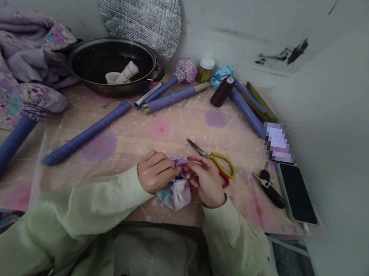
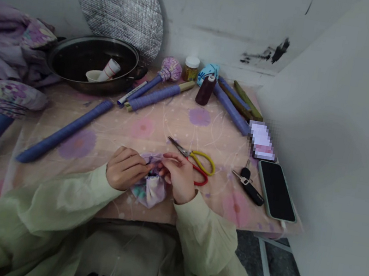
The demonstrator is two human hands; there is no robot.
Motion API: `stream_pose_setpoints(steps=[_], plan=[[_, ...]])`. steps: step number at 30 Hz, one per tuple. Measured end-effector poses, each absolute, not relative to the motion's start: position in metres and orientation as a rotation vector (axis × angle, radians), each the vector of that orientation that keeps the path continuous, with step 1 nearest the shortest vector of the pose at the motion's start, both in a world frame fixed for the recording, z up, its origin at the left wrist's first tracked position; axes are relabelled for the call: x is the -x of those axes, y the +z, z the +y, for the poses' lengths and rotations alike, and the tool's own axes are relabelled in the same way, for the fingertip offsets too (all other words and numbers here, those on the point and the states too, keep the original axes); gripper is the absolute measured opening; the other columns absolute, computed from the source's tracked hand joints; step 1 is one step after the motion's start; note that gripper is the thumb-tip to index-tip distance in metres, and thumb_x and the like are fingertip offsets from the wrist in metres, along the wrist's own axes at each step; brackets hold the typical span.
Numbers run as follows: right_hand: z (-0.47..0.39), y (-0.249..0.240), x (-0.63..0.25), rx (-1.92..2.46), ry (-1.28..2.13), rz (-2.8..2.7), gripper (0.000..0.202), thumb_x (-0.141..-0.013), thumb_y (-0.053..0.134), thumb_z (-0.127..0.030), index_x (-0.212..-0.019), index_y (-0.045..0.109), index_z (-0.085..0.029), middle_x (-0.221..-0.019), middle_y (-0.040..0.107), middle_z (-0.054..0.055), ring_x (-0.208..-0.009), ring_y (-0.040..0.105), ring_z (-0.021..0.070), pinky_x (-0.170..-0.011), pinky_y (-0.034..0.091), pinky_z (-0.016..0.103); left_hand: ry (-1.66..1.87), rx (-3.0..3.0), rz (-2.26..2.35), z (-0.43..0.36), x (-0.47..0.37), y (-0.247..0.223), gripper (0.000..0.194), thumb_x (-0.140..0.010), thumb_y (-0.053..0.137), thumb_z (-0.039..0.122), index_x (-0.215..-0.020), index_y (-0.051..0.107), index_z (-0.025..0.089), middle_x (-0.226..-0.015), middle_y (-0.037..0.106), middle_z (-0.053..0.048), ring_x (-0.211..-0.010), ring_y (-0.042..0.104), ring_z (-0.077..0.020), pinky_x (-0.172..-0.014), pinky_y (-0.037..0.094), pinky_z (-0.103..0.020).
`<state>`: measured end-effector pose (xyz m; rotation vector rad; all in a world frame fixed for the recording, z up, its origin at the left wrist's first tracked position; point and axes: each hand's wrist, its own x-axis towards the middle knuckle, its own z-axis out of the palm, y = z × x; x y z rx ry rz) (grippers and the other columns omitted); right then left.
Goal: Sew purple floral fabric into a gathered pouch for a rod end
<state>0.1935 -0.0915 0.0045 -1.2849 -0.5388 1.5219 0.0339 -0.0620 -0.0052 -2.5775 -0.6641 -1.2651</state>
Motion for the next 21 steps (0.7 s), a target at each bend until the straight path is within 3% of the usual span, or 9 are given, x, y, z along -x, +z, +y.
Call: stream_pose_setpoints(steps=[17,21], plan=[[-0.0948,0.0062,-0.1928,1.223,1.706,-0.624,0.016,-0.057,0.074,-0.028,-0.062,0.066,-0.015,-0.053,0.061,-0.001,-0.04,0.046,0.0039,-0.034,0.02,0.017,-1.323,2.587,-0.657,-0.0633,-0.0317,-0.0071,0.005,-0.074,0.065,0.015,-0.075,0.062,0.02,-0.065,0.065,0.003,-0.063,0.05,-0.0133,-0.056,0.034,-0.028],[-0.0972,0.0047,-0.1917,1.248,1.608,-0.646,0.019,-0.055,0.075,-0.031,-0.062,0.066,-0.016,-0.041,0.052,-0.005,-0.035,0.038,0.0034,-0.035,0.018,0.019,-1.376,2.668,-0.918,-0.0657,-0.0321,-0.0023,0.008,-0.072,0.066,0.026,-0.077,0.065,0.021,-0.071,0.065,-0.001,-0.068,0.053,-0.0149,-0.064,0.038,-0.031]])
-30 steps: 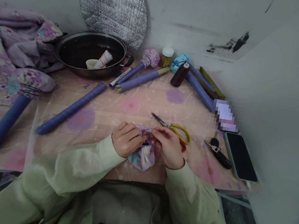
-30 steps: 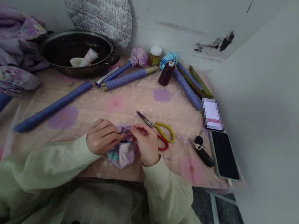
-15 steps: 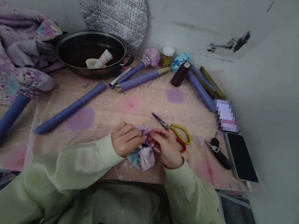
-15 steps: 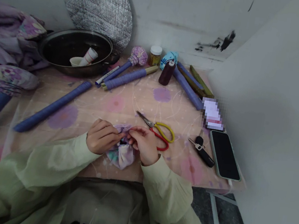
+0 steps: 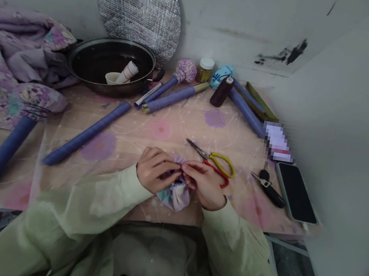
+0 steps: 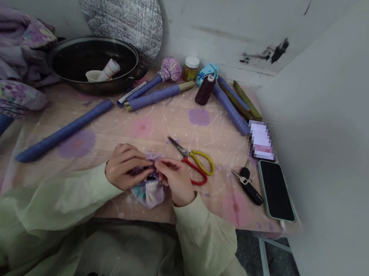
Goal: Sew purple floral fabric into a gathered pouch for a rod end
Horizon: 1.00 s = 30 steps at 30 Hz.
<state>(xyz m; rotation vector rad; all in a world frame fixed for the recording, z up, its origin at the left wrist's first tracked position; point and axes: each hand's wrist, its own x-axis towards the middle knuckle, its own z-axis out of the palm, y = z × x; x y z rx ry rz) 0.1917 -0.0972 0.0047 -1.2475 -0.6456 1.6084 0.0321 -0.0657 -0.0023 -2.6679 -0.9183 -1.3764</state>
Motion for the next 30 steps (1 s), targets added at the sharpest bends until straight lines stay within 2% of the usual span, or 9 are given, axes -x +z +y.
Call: stream_pose_setpoints(steps=[3,8,11,14,17,23,30], plan=[[-0.1,0.003,-0.192,1.275,1.536,-0.662,0.02,-0.055,0.075,-0.033,-0.063,0.066,-0.016,-0.035,0.045,-0.008,-0.032,0.032,0.0031,-0.035,0.019,0.02,-1.396,2.727,-1.162,-0.068,-0.031,0.004,0.02,-0.072,0.063,0.036,-0.082,0.068,0.02,-0.082,0.063,-0.006,-0.079,0.055,-0.0194,-0.073,0.038,-0.036],[-0.104,0.001,-0.194,1.315,1.42,-0.739,0.019,-0.057,0.075,-0.033,-0.066,0.069,-0.017,-0.039,0.048,-0.007,-0.037,0.036,0.0042,-0.039,0.025,0.021,-1.339,2.832,-1.236,-0.069,-0.032,0.007,0.016,-0.074,0.058,0.031,-0.08,0.071,0.024,-0.101,0.061,-0.006,-0.1,0.047,-0.0252,-0.087,0.032,-0.043],[-0.105,0.0,-0.194,1.32,1.341,-0.788,0.016,-0.058,0.075,-0.031,-0.067,0.07,-0.019,-0.047,0.056,-0.005,-0.043,0.043,0.0059,-0.044,0.034,0.022,-1.289,2.851,-1.226,-0.067,-0.034,0.006,0.014,-0.074,0.058,0.03,-0.075,0.071,0.024,-0.103,0.061,-0.005,-0.103,0.043,-0.0267,-0.087,0.03,-0.044],[-0.106,-0.002,-0.195,1.33,1.258,-0.805,0.013,-0.058,0.075,-0.028,-0.068,0.071,-0.02,-0.064,0.067,-0.001,-0.058,0.056,0.0102,-0.06,0.045,0.026,-1.222,2.867,-1.203,-0.066,-0.033,0.005,0.014,-0.072,0.059,0.031,-0.068,0.069,0.023,-0.103,0.061,-0.005,-0.103,0.041,-0.0277,-0.086,0.028,-0.045],[-0.107,-0.003,-0.198,1.354,1.19,-0.819,0.013,-0.059,0.074,-0.029,-0.069,0.071,-0.021,-0.071,0.069,0.001,-0.067,0.06,0.0134,-0.068,0.047,0.029,-1.17,2.875,-1.15,-0.065,-0.031,0.005,0.015,-0.071,0.059,0.032,-0.064,0.066,0.021,-0.104,0.061,-0.006,-0.103,0.041,-0.0287,-0.085,0.027,-0.046],[-0.108,-0.007,-0.203,1.4,1.02,-0.952,0.012,-0.064,0.07,-0.03,-0.071,0.07,-0.02,-0.067,0.066,0.001,-0.062,0.056,0.0129,-0.06,0.045,0.028,-1.13,2.85,-1.063,-0.063,-0.024,0.007,0.013,-0.07,0.058,0.03,-0.064,0.063,0.02,-0.103,0.06,-0.005,-0.103,0.042,-0.0292,-0.085,0.023,-0.047],[-0.111,-0.011,-0.208,1.463,0.86,-0.912,0.016,-0.066,0.069,-0.034,-0.071,0.068,-0.019,-0.064,0.063,0.001,-0.06,0.055,0.0135,-0.058,0.045,0.029,-1.128,2.789,-1.014,-0.061,-0.021,0.006,0.009,-0.068,0.058,0.027,-0.063,0.061,0.02,-0.1,0.062,-0.004,-0.102,0.044,-0.0288,-0.085,0.022,-0.046]])
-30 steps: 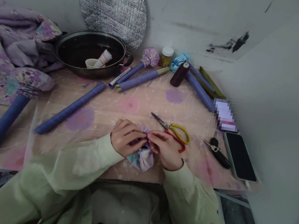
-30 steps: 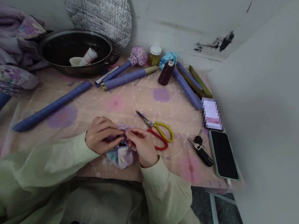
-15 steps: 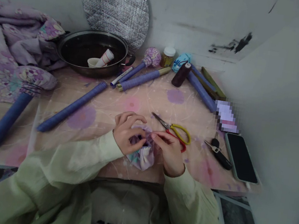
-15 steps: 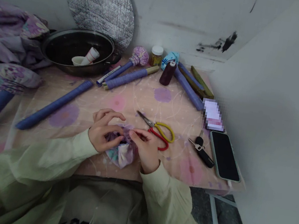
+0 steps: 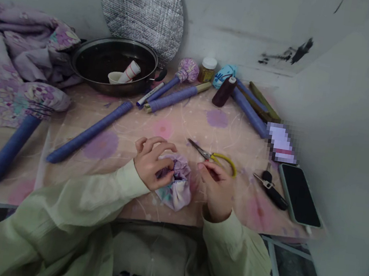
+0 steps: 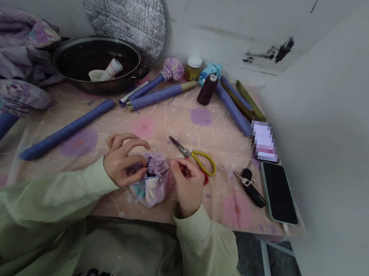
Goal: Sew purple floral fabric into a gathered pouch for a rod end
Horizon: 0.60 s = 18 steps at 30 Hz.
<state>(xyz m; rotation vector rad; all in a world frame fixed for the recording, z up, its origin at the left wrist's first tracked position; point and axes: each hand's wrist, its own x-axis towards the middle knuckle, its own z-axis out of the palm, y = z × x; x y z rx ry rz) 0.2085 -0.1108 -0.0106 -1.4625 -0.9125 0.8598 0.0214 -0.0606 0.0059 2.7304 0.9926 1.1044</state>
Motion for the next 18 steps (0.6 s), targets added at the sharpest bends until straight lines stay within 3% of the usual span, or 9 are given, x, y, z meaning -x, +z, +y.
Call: stream_pose_setpoints(steps=[8,14,18], plan=[[-0.118,-0.013,-0.215,1.483,0.829,-0.869,0.013,-0.063,0.069,-0.031,-0.069,0.066,-0.019,-0.066,0.062,0.002,-0.062,0.053,0.0137,-0.059,0.044,0.03,1.059,-2.681,1.049,-0.062,-0.021,0.009,0.005,-0.064,0.062,0.026,-0.067,0.061,0.022,-0.099,0.062,-0.003,-0.1,0.045,-0.027,-0.085,0.024,-0.044],[-0.12,-0.006,-0.213,1.454,0.833,-0.857,0.014,-0.063,0.069,-0.032,-0.069,0.066,-0.019,-0.066,0.062,0.002,-0.061,0.052,0.0132,-0.058,0.044,0.03,0.888,-2.565,1.03,-0.059,-0.025,0.019,0.025,-0.066,0.058,0.031,-0.089,0.064,0.024,-0.104,0.061,-0.005,-0.099,0.047,-0.0261,-0.084,0.027,-0.044],[-0.12,-0.003,-0.212,1.43,0.818,-0.921,0.01,-0.066,0.068,-0.029,-0.069,0.066,-0.02,-0.066,0.06,0.001,-0.064,0.053,0.0137,-0.058,0.044,0.029,0.788,-2.584,0.936,-0.055,-0.032,0.019,0.021,-0.066,0.061,0.029,-0.084,0.069,0.027,-0.111,0.058,-0.004,-0.105,0.044,-0.0279,-0.085,0.025,-0.045]])
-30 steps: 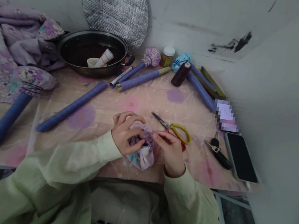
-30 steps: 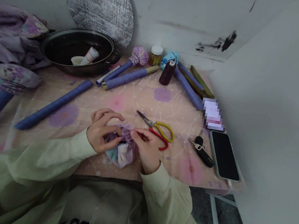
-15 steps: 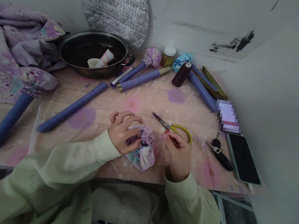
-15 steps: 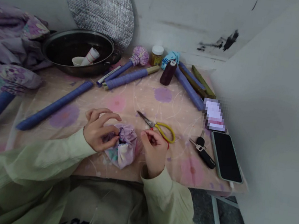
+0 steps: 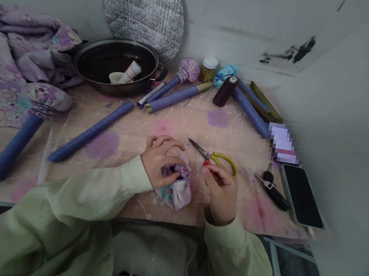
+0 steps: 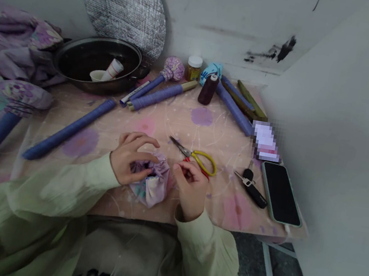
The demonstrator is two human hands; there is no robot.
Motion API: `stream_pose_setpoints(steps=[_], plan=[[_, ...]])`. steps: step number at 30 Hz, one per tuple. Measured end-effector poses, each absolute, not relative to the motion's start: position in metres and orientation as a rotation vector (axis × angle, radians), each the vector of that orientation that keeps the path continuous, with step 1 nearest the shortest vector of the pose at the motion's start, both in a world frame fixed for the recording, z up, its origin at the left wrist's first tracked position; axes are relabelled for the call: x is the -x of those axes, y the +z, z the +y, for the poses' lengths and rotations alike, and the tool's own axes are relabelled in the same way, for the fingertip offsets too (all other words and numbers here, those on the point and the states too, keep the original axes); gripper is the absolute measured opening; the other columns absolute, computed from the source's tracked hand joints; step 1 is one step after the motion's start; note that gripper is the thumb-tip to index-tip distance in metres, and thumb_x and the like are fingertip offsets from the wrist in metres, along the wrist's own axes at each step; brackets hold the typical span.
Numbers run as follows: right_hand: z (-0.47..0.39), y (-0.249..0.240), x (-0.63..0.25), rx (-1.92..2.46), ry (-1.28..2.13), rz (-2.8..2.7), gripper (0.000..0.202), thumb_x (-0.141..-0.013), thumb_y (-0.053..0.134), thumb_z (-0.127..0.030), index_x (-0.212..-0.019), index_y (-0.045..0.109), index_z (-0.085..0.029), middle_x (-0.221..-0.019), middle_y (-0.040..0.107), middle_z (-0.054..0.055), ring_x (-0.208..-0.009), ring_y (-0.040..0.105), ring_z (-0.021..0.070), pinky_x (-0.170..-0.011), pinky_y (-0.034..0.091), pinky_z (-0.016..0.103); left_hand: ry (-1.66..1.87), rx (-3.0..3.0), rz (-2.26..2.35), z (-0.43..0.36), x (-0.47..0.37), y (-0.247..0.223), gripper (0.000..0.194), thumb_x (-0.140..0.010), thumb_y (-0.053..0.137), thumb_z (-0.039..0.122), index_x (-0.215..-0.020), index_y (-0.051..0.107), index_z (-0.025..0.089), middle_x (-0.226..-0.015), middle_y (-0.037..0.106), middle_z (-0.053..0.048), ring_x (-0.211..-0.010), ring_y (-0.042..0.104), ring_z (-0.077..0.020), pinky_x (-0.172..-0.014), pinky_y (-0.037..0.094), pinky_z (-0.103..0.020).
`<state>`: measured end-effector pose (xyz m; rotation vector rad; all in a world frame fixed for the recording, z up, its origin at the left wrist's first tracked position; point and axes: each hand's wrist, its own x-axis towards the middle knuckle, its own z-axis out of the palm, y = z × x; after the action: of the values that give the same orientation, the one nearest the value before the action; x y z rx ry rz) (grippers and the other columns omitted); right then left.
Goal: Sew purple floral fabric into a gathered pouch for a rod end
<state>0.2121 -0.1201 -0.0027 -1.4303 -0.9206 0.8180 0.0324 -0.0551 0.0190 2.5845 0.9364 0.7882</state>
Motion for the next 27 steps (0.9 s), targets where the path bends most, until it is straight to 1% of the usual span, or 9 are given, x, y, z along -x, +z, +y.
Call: stream_pose_setpoints(steps=[2,5,10,16,22,27], plan=[[-0.1201,-0.0012,-0.2117,1.422,0.817,-0.935,0.008,-0.066,0.068,-0.028,-0.069,0.066,-0.02,-0.065,0.06,0.001,-0.064,0.053,0.014,-0.058,0.043,0.029,0.755,-2.591,0.895,-0.0527,-0.0368,0.0176,0.016,-0.066,0.062,0.028,-0.079,0.07,0.027,-0.113,0.058,-0.003,-0.107,0.042,-0.0289,-0.086,0.025,-0.045],[-0.1204,0.0007,-0.2115,1.408,0.806,-0.948,0.007,-0.066,0.068,-0.026,-0.068,0.066,-0.02,-0.065,0.059,0.001,-0.064,0.053,0.0138,-0.057,0.043,0.029,0.724,-2.578,0.883,-0.0496,-0.0409,0.0161,0.011,-0.068,0.062,0.029,-0.074,0.07,0.026,-0.114,0.058,-0.003,-0.109,0.041,-0.0289,-0.086,0.025,-0.045],[-0.1225,0.0003,-0.2131,1.411,0.797,-0.983,0.007,-0.068,0.067,-0.028,-0.07,0.066,-0.021,-0.066,0.059,0.001,-0.065,0.054,0.0142,-0.057,0.043,0.029,0.708,-2.509,0.912,-0.0472,-0.0411,0.0161,0.019,-0.067,0.064,0.031,-0.084,0.069,0.025,-0.111,0.06,-0.005,-0.104,0.044,-0.0265,-0.085,0.028,-0.043],[-0.1234,-0.0008,-0.2135,1.394,0.79,-0.998,0.005,-0.069,0.066,-0.026,-0.071,0.066,-0.021,-0.066,0.059,0.001,-0.064,0.054,0.0139,-0.056,0.043,0.029,0.677,-2.521,0.915,-0.0474,-0.0409,0.0134,0.008,-0.069,0.062,0.027,-0.072,0.069,0.025,-0.111,0.059,-0.003,-0.107,0.043,-0.0262,-0.087,0.026,-0.044],[-0.1236,-0.0009,-0.2139,1.392,0.799,-1.019,0.006,-0.07,0.066,-0.027,-0.071,0.066,-0.021,-0.067,0.059,0.001,-0.066,0.055,0.0145,-0.058,0.044,0.03,0.664,-2.511,0.938,-0.0481,-0.0412,0.011,0.008,-0.067,0.06,0.022,-0.073,0.066,0.022,-0.108,0.061,-0.003,-0.104,0.046,-0.0254,-0.085,0.029,-0.042],[-0.1221,-0.0017,-0.2148,1.389,0.788,-1.019,0.005,-0.069,0.067,-0.026,-0.07,0.066,-0.021,-0.067,0.059,0.001,-0.066,0.054,0.014,-0.059,0.043,0.03,0.735,-2.515,0.93,-0.05,-0.0401,0.0114,0.007,-0.068,0.06,0.024,-0.07,0.066,0.022,-0.105,0.063,-0.003,-0.102,0.047,-0.0252,-0.085,0.029,-0.043]])
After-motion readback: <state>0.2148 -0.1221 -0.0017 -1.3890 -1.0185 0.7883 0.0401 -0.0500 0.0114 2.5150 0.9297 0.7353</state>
